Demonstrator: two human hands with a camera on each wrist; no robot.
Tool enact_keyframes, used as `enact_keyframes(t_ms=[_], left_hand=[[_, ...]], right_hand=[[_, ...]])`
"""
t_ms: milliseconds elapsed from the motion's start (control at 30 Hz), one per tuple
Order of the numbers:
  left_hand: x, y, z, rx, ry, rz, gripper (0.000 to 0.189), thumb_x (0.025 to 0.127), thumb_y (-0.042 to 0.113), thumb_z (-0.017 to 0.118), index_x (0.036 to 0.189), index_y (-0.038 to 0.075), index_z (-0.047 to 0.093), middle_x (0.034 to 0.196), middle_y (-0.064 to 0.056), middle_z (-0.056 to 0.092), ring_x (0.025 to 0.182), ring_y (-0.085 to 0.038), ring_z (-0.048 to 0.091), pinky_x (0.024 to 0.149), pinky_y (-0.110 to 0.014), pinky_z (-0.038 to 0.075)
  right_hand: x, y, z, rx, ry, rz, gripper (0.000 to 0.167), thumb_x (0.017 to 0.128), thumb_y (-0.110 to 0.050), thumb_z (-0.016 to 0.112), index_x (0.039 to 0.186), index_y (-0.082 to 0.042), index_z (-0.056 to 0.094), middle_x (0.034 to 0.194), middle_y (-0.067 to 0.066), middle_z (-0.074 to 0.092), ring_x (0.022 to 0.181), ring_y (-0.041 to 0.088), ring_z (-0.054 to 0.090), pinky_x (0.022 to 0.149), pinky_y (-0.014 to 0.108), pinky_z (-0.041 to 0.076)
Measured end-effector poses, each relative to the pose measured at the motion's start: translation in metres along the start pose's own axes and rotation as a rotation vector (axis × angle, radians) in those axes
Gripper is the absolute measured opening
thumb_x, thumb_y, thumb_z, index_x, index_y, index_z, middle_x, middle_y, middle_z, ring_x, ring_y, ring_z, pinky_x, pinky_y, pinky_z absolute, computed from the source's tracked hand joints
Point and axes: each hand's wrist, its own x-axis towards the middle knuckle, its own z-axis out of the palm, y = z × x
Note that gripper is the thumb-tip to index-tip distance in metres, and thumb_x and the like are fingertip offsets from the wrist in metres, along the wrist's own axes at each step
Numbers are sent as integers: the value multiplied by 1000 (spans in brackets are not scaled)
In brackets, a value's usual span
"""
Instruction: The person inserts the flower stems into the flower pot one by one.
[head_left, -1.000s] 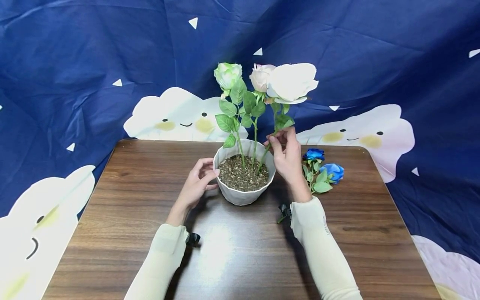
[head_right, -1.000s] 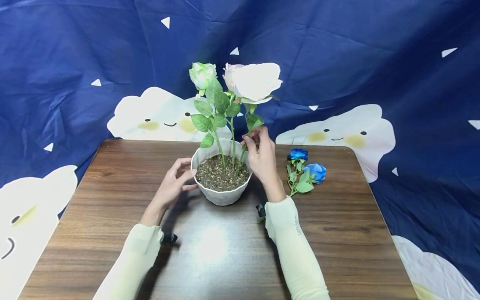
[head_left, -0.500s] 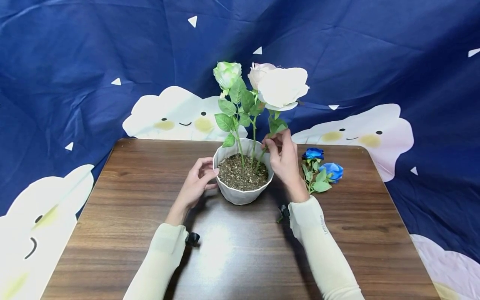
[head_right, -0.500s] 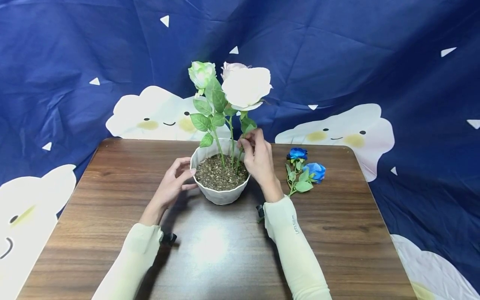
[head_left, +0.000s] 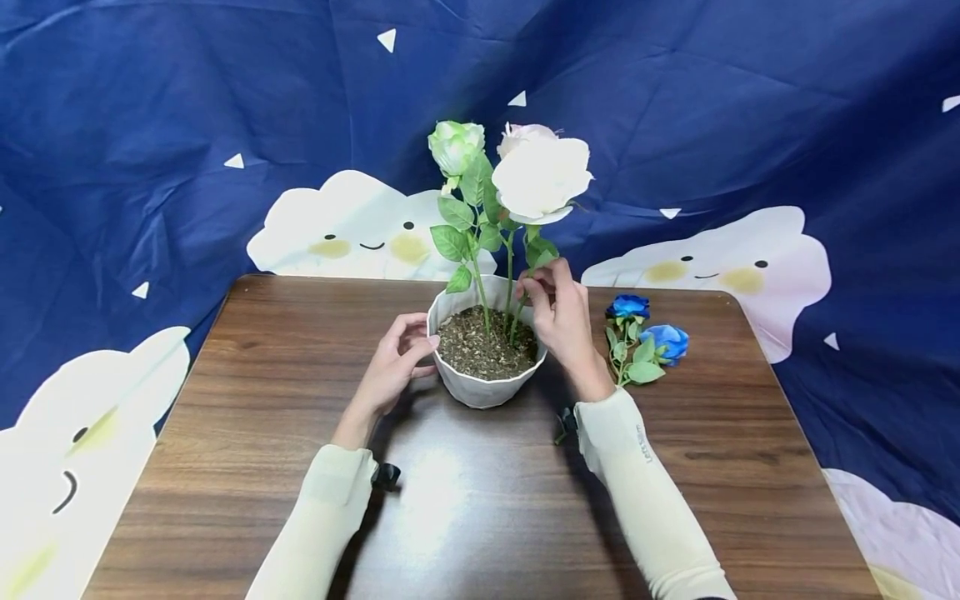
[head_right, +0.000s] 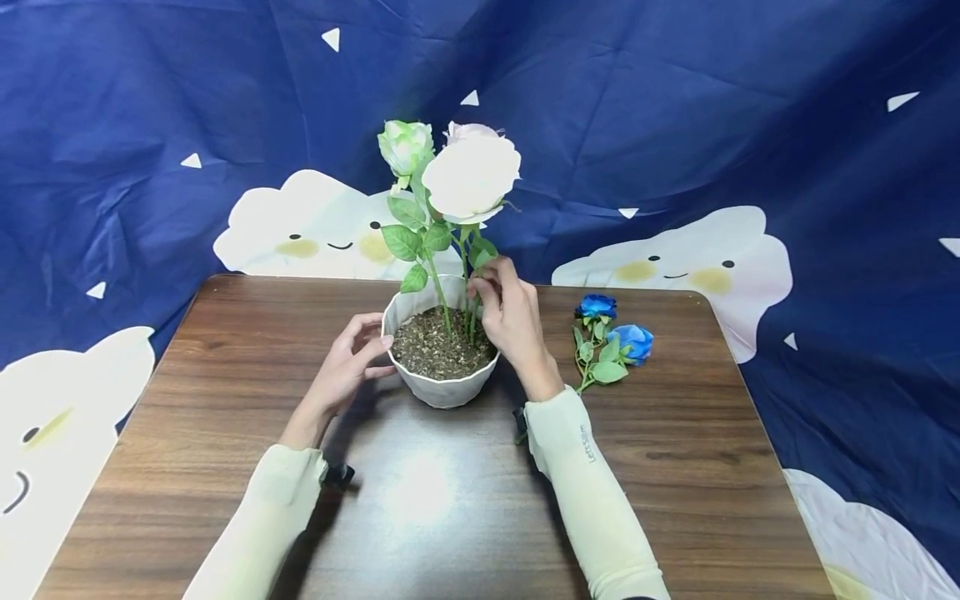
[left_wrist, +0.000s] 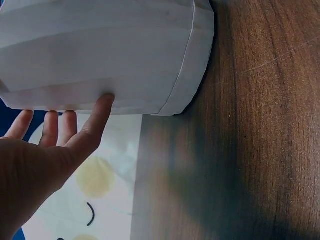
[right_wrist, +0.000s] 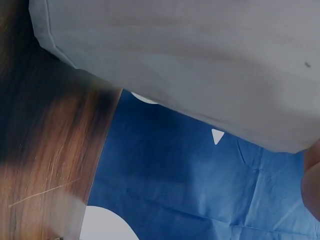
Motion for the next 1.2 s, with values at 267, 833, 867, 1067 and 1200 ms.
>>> enact_keyframes(t_ms=[267, 833, 867, 1067, 1200], left_hand=[[-1, 1, -1, -2, 6, 2, 45, 98, 6, 60, 139, -1, 44, 128, -21, 50, 104, -21, 57, 85, -51, 59], [2, 4, 0, 15, -12, -4, 46, 98, 9, 61, 139, 0, 44, 126, -20, 51, 106, -23, 57, 85, -49, 59], [2, 4, 0, 16, -16, -5, 46, 98, 9, 61, 139, 0, 44, 125, -19, 51, 106, -23, 57, 86, -49, 59], [2, 3, 1, 15, -17, -7, 45, 98, 7, 61, 139, 0, 44, 125, -20, 51, 104, -22, 58, 86, -48, 59], [1, 3, -1, 7, -13, -6, 45, 98, 7, 61, 139, 0, 44, 129, -22, 50, 105, -21, 57, 86, -49, 59]], right_hand=[[-3, 3, -1, -54, 25, 15, 7, 99, -3, 62, 100, -2, 55, 81, 7, 74, 66, 22, 70, 51, 15, 44], [2, 7, -3, -75, -19, -38, 8, 101, -2, 60, 105, -1, 54, 81, 8, 72, 64, 19, 66, 56, 23, 50], [1, 7, -3, -70, -11, -34, 7, 100, -1, 60, 105, -1, 54, 80, 7, 72, 63, 19, 66, 55, 23, 49], [-5, 10, -3, -73, 35, -8, 11, 97, 4, 63, 101, -1, 54, 77, 7, 72, 59, 21, 65, 50, 18, 43], [-5, 14, 0, -53, 47, 1, 13, 95, 4, 65, 101, 0, 54, 77, 9, 73, 60, 24, 67, 50, 15, 42]])
